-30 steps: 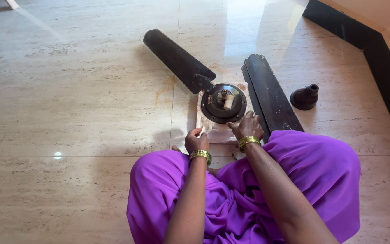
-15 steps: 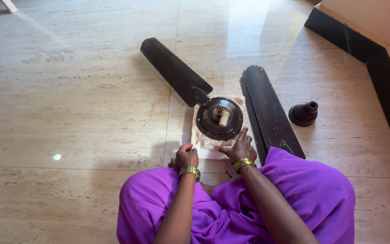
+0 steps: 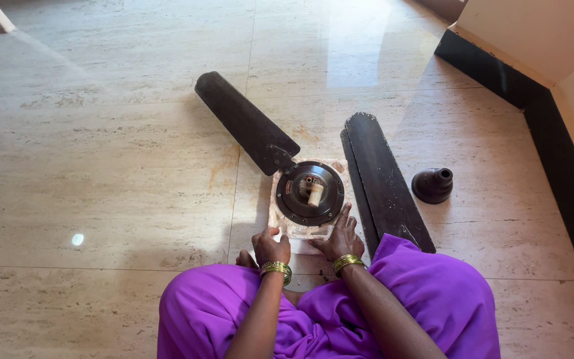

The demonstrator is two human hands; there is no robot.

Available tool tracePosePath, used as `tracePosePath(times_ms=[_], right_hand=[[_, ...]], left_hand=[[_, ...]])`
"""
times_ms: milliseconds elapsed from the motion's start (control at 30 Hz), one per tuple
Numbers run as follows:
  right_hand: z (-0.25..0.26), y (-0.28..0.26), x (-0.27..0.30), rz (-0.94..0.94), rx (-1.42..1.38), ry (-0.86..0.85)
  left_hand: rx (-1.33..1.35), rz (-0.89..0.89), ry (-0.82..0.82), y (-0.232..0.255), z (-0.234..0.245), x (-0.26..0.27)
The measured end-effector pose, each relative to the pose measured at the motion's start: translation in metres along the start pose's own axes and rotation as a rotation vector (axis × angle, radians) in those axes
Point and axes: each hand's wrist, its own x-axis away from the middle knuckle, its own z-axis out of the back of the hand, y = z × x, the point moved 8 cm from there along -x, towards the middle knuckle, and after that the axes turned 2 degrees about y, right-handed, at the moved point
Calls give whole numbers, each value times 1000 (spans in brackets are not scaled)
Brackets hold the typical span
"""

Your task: The person sits on the floor and attaches a fan blade to the fan motor hub using a screwdriver. They tighten the screw to secure the blade, then wipe the blade surface with a cloth.

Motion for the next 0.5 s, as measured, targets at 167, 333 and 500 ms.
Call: tracePosePath(times_ms=[167, 333, 500], right_hand=[[-1, 2, 2, 18, -12, 51], [0, 3, 6, 3, 9, 44], [5, -3, 6, 2, 23, 49]], left_hand=[[-52, 169, -118, 0, 2, 16], [1, 30, -113, -8, 8, 17], [86, -106, -164, 3, 21, 13]])
